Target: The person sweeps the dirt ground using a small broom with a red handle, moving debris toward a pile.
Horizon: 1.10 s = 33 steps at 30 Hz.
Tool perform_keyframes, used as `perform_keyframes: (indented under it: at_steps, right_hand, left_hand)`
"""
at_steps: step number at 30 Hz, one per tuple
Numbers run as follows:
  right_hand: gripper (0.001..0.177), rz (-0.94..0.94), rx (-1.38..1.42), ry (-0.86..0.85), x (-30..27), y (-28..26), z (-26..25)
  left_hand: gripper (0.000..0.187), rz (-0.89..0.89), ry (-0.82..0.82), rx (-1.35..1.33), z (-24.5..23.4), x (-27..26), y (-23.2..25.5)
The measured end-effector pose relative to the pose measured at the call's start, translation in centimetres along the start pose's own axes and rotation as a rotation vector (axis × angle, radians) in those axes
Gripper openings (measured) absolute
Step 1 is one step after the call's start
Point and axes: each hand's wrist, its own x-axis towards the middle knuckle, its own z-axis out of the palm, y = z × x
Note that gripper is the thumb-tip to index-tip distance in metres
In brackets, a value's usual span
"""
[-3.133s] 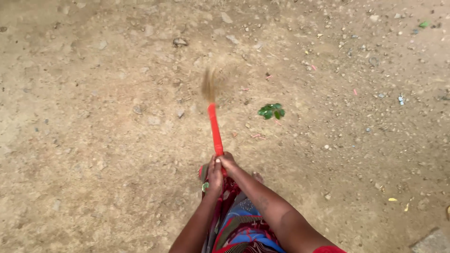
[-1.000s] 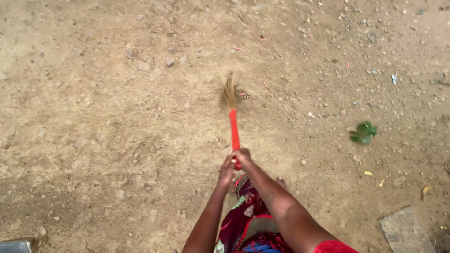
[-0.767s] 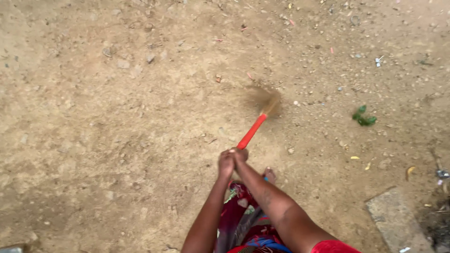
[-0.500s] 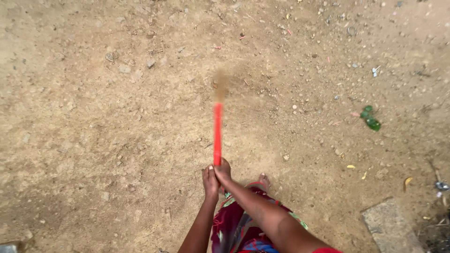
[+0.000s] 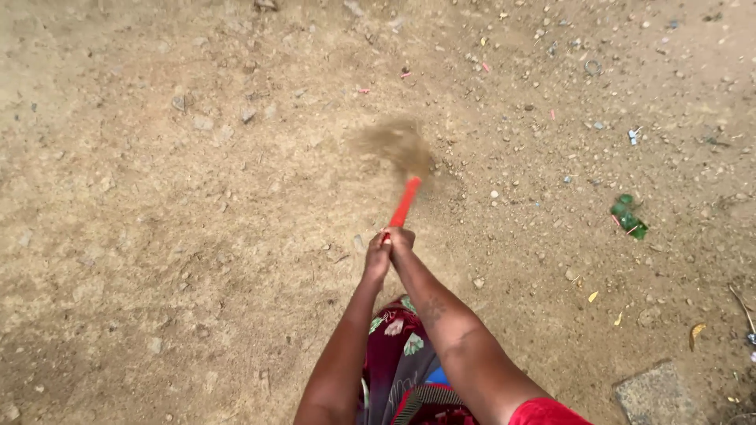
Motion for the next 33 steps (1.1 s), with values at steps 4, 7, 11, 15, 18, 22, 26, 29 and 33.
perform_keyframes:
  at_steps: [4,7,11,15,18,22,26,29,33]
  right_hand:
    - [0.007,-0.244,-0.15,0.16,-4.8,1.9,0.2]
    - [0.009,-0.347,-0.078,-0.001,-8.0,4.1,-2.5]
    - [0.017,-0.127,-0.267,-0.344,-8.7,2.4,-6.4]
    - [0.022,0.054,-0.369,-0.384,-6.6,-0.7,-10.7]
    - [0.019,0.215,-0.379,-0.136,-5.3,-1.1,-13.5]
    - [0.016,0.028,-0.069,0.178,-4.8,-0.7,-16.2]
    - [0.016,-0.117,-0.218,0.293,-8.3,1.6,-17.8]
    - [0.021,-0.291,-0.424,0.141,-12.9,6.0,-20.2]
    - [0.025,-0.163,-0.142,-0.372,-13.7,10.3,-22.5]
  left_hand:
    - [0.044,0.032,0.013,-0.236,-3.1,-3.5,0.4]
    - [0.042,-0.052,0.071,-0.245,-4.1,-10.6,0.5]
    - [0.052,-0.166,0.006,-0.217,-1.8,-16.0,2.2]
    - [0.054,-0.309,-0.09,0.055,3.1,-15.2,2.6]
    - [0.049,0.08,-0.188,0.163,6.4,-12.4,0.7]
    - [0.054,-0.224,-0.314,-0.103,8.6,-12.2,-2.0]
    - [0.052,0.183,-0.17,-0.121,8.7,-14.3,-3.5]
    - [0.052,0.171,-0.123,-0.049,7.6,-18.3,-5.6]
    - [0.052,0.397,0.006,0.276,6.6,-22.1,-8.6]
